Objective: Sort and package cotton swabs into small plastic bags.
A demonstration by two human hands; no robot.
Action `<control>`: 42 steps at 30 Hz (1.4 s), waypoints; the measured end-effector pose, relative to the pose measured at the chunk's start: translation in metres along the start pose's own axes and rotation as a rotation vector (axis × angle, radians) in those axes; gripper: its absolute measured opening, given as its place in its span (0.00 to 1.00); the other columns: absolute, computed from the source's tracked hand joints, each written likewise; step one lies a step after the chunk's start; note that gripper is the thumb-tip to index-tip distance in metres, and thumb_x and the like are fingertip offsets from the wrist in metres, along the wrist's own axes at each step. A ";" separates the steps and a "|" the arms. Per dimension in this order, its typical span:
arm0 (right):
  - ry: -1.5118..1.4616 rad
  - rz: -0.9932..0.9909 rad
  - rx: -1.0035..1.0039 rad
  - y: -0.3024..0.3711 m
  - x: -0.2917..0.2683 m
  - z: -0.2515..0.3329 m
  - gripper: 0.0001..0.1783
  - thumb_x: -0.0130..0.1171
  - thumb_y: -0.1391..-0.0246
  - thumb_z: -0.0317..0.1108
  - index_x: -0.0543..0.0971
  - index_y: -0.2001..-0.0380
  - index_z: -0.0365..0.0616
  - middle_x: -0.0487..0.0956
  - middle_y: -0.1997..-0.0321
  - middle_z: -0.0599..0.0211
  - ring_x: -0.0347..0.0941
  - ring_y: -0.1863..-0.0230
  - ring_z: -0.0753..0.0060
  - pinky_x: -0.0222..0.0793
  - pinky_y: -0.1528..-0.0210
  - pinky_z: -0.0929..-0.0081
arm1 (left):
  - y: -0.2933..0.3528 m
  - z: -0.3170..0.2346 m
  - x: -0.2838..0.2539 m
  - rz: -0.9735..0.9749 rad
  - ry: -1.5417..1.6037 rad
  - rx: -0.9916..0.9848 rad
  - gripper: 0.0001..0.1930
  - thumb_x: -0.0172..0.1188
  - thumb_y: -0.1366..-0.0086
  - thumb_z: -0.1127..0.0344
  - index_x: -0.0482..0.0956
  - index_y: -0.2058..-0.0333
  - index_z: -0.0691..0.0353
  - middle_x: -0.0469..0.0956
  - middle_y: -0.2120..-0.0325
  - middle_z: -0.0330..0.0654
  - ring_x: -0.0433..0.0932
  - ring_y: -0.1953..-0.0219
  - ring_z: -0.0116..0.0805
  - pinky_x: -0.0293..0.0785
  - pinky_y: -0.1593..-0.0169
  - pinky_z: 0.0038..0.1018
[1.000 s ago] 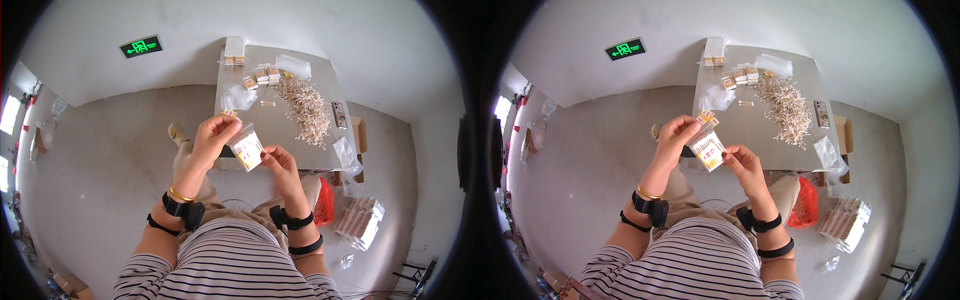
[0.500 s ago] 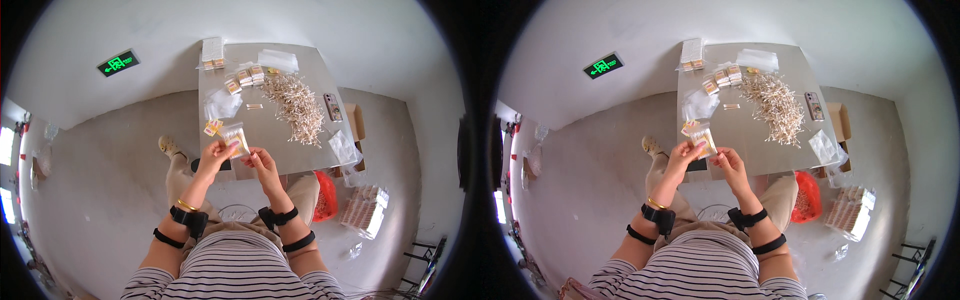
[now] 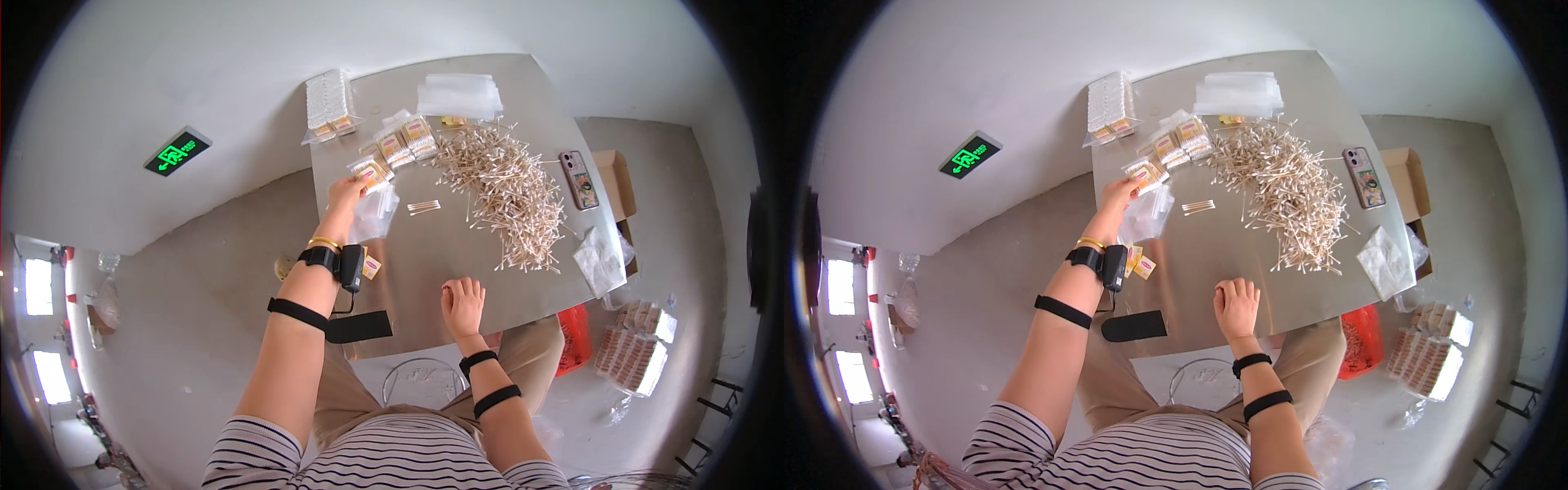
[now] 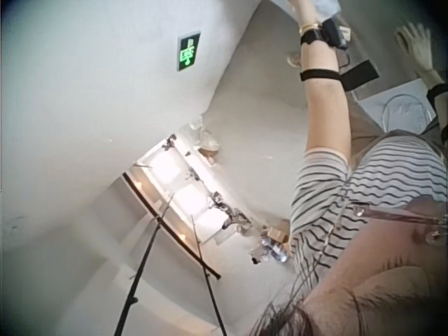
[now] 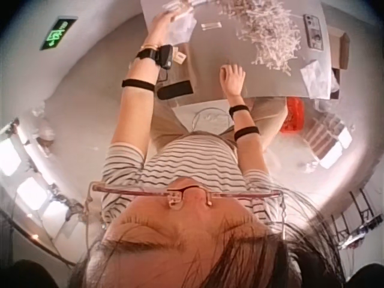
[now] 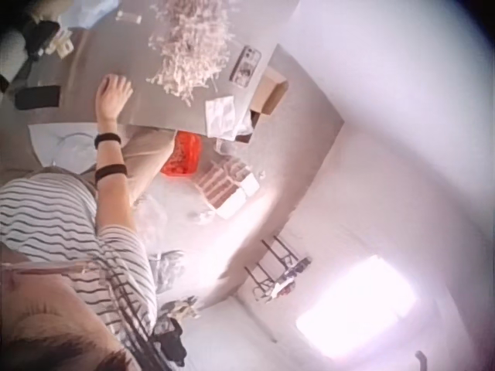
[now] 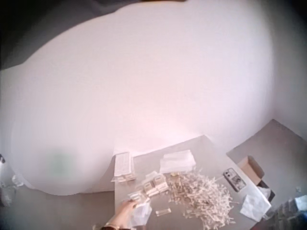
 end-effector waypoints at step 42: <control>-0.050 0.011 0.016 -0.007 -0.003 0.002 0.06 0.60 0.51 0.29 0.76 0.69 0.51 0.72 0.68 0.69 0.68 0.61 0.60 0.61 0.57 0.61 | -0.120 -0.006 0.021 0.058 0.027 -0.013 0.11 0.64 0.38 0.63 0.82 0.60 0.64 0.83 0.67 0.40 0.83 0.69 0.32 0.77 0.69 0.26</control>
Point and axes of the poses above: each hand's wrist, its own y-axis away from the middle knuckle, its own x-axis out of the palm, z = x × y, the point moved 9 cm from there along -y, towards the middle knuckle
